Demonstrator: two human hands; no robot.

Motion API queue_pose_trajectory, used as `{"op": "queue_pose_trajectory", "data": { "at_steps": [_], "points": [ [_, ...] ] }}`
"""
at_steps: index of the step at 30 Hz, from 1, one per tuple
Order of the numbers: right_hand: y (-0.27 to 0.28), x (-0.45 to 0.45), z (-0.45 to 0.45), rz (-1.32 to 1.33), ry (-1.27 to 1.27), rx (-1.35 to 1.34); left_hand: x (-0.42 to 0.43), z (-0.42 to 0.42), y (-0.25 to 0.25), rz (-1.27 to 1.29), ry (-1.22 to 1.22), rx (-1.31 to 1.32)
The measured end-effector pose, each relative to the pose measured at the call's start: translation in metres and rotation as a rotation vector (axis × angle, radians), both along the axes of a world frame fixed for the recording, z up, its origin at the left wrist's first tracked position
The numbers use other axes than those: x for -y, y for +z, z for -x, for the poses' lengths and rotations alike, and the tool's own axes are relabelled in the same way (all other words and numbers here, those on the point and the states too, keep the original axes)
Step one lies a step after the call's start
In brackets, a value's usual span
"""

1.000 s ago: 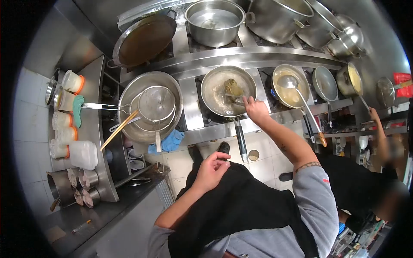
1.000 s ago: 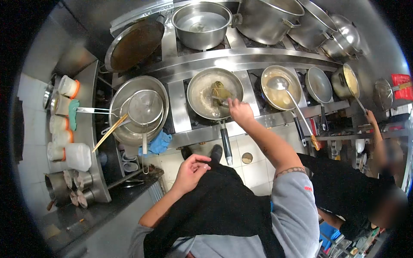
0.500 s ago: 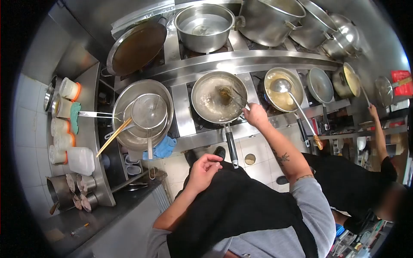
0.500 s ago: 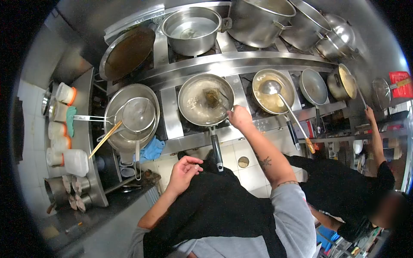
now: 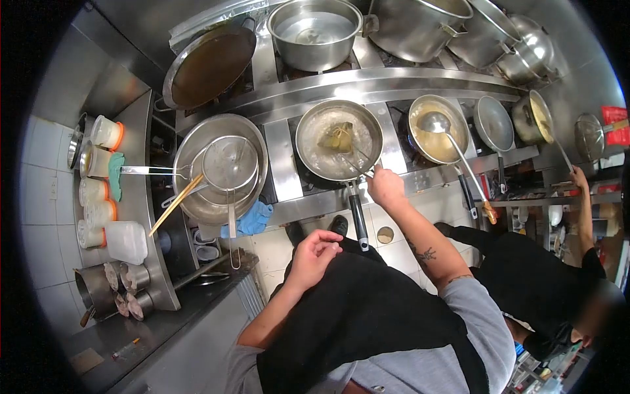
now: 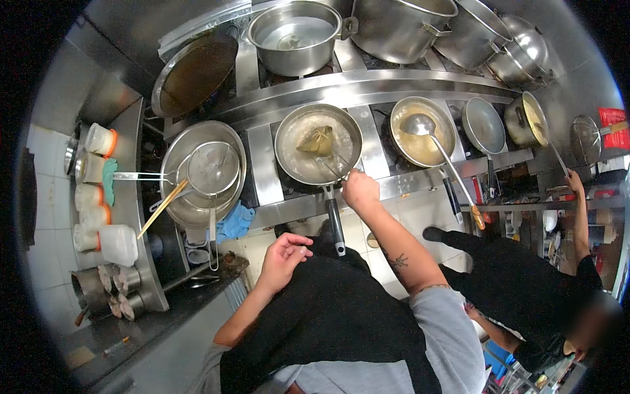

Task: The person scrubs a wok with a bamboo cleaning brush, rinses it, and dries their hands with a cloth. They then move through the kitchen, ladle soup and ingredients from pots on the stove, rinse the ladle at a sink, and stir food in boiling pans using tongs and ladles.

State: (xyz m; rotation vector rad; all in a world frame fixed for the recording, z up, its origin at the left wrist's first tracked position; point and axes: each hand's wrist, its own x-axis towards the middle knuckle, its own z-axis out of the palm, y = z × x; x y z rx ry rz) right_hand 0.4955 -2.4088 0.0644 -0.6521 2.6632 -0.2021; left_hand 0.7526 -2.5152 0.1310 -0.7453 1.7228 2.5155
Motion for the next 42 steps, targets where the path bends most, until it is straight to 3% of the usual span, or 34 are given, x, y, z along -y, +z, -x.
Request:
{"op": "queue_pose_trajectory", "data": {
  "at_steps": [7,10,11,12,16,23,32,38,42],
  "points": [
    [-0.020,0.013,0.006,-0.035,-0.065,0.031,0.005,-0.005,-0.003,0.022,-0.018,-0.020],
    [-0.047,-0.009,0.032,0.219,-0.017,0.042,0.010,-0.011,-0.001,0.022,0.000,-0.014],
    [-0.026,-0.009,0.050,0.174,-0.251,0.443,0.012,-0.014,0.000,0.022,0.010,-0.006],
    [-0.021,-0.014,0.064,0.210,-0.293,0.562,0.014,-0.018,0.001,0.023,0.022,0.003],
    [0.022,-0.012,0.091,0.339,-0.351,0.669,0.018,-0.028,-0.002,0.027,0.051,0.030],
    [0.001,0.031,0.116,0.296,-0.302,0.744,0.019,-0.029,0.003,0.033,0.079,0.022],
    [-0.027,0.041,0.107,0.340,-0.060,0.347,0.027,-0.036,-0.001,0.033,0.108,0.021],
    [-0.051,0.034,0.093,0.463,0.097,-0.078,0.029,-0.031,-0.002,0.020,0.059,-0.002],
    [-0.054,0.017,0.071,0.326,0.034,-0.128,0.031,-0.030,-0.005,0.015,0.035,0.000]
  ]
}}
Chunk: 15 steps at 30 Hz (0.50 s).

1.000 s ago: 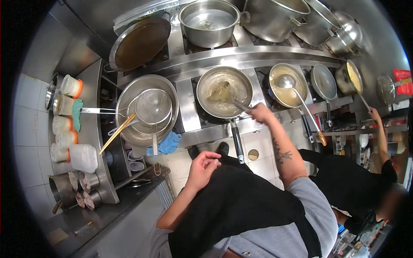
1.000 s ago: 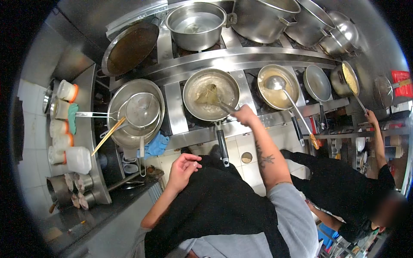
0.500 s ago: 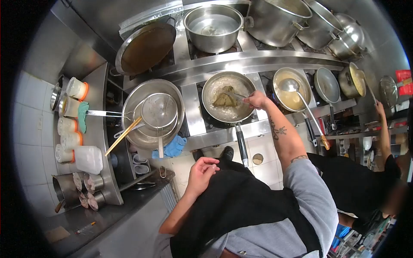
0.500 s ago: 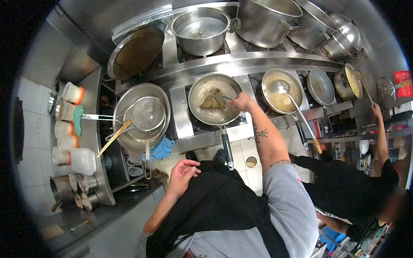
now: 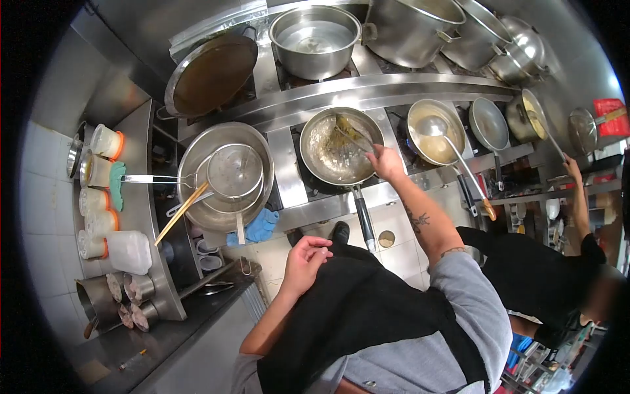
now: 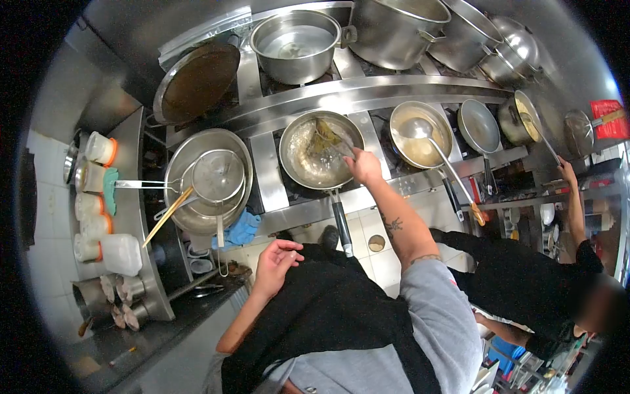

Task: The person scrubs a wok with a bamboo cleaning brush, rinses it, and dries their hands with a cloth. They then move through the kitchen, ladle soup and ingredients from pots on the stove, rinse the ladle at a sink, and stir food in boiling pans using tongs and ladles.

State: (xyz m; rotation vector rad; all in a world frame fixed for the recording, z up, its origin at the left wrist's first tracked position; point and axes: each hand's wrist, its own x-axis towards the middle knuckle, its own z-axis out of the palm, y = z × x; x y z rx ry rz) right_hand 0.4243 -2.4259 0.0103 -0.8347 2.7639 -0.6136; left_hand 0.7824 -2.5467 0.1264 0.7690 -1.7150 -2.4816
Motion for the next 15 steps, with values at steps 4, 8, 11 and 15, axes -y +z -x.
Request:
{"op": "queue_pose_trajectory", "data": {
  "at_steps": [4,8,11,15],
  "points": [
    [0.010,-0.027,-0.020,-0.022,0.018,-0.029,0.002,-0.001,0.002,0.013,0.000,0.001],
    [0.016,-0.051,-0.034,-0.127,0.039,-0.016,0.003,-0.002,-0.001,0.002,0.004,0.005],
    [0.033,-0.064,-0.046,-0.176,0.044,0.051,0.004,-0.002,0.001,-0.008,0.006,0.007],
    [0.077,-0.063,-0.058,-0.321,0.042,0.082,0.004,0.000,0.002,0.000,0.000,0.010]
  ]
}}
